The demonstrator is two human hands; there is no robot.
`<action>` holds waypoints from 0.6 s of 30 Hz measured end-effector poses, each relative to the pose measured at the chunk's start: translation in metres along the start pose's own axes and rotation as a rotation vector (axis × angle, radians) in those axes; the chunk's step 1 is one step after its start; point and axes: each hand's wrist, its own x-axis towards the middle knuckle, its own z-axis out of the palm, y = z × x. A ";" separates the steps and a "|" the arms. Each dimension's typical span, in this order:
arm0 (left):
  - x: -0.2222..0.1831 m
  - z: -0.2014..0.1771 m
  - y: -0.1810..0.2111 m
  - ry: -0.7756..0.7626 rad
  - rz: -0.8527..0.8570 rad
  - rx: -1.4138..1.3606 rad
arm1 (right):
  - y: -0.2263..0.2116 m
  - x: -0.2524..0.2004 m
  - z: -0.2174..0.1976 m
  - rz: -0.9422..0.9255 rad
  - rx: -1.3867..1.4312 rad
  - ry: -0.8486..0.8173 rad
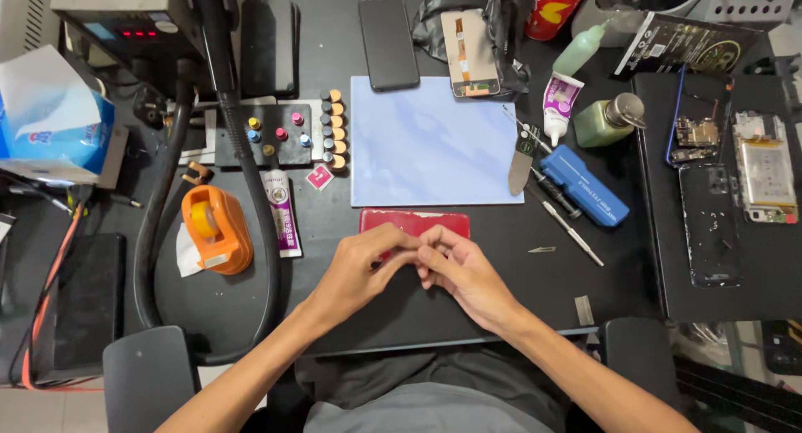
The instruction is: The person handles internal components of a disassembled phone, organizes parts on a workbench, and uses a heat gun to apply heat to the rear panel of a red smartphone while prying the edge with a small tool.
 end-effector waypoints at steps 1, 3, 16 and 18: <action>0.001 0.000 0.000 -0.009 0.003 -0.005 | -0.002 -0.001 -0.002 0.023 0.019 -0.014; 0.000 -0.001 0.001 -0.059 -0.039 0.005 | -0.004 -0.004 -0.005 0.074 0.056 -0.040; 0.011 0.010 -0.009 -0.124 -0.390 -0.197 | -0.033 -0.023 0.015 -0.604 -0.941 0.240; 0.009 0.016 -0.012 -0.093 -0.292 -0.111 | -0.036 -0.025 0.021 -0.642 -0.978 0.244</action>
